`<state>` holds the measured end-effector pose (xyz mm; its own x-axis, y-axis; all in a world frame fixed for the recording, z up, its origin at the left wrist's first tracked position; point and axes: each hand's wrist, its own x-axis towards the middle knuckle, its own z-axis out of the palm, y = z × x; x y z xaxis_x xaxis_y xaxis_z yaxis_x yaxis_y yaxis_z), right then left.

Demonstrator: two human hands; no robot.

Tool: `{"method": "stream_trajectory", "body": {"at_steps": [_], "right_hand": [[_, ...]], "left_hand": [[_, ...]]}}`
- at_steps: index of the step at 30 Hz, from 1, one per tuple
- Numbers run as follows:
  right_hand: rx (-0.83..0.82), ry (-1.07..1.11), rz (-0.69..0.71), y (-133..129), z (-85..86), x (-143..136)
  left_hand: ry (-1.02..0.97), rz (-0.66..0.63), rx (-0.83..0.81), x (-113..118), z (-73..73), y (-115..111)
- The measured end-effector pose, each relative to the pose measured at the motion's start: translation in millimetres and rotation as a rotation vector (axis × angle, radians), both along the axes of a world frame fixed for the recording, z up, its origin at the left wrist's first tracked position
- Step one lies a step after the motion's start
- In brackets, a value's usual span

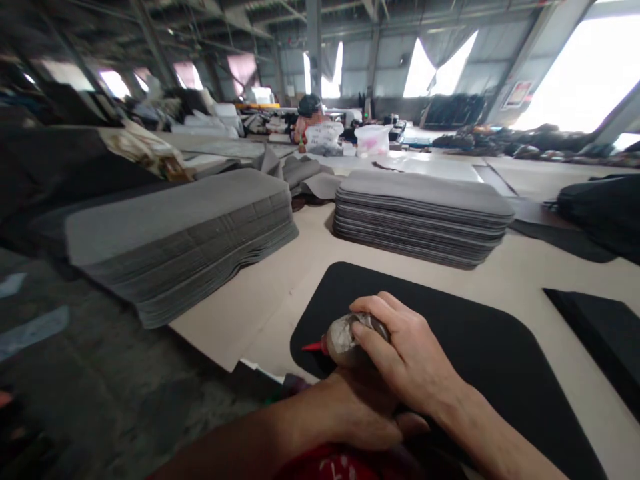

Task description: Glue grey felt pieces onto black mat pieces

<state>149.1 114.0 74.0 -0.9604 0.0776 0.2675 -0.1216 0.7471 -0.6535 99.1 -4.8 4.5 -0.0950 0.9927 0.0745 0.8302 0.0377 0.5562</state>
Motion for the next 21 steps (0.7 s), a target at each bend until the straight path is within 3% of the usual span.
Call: {"method": "stream_trajectory", "body": {"at_steps": [5, 11, 15, 21], "right_hand": [[-0.036, -0.074, -0.061, 3, 0.3, -4], [-0.069, -0.202, -0.098, 11, 4.8, 0], [0.020, -0.275, -0.072, 15, 1.6, 6], [0.240, -0.195, -0.061, 10, 5.0, 6]], "left_hand": [[-0.114, 0.010, -0.049, 0, 2.3, -1], [-0.142, 0.000, 0.005, -2, 3.6, -2], [-0.173, 0.002, -0.119, -4, 9.1, -3], [-0.060, 0.039, -0.007, -2, 11.2, -3]]}}
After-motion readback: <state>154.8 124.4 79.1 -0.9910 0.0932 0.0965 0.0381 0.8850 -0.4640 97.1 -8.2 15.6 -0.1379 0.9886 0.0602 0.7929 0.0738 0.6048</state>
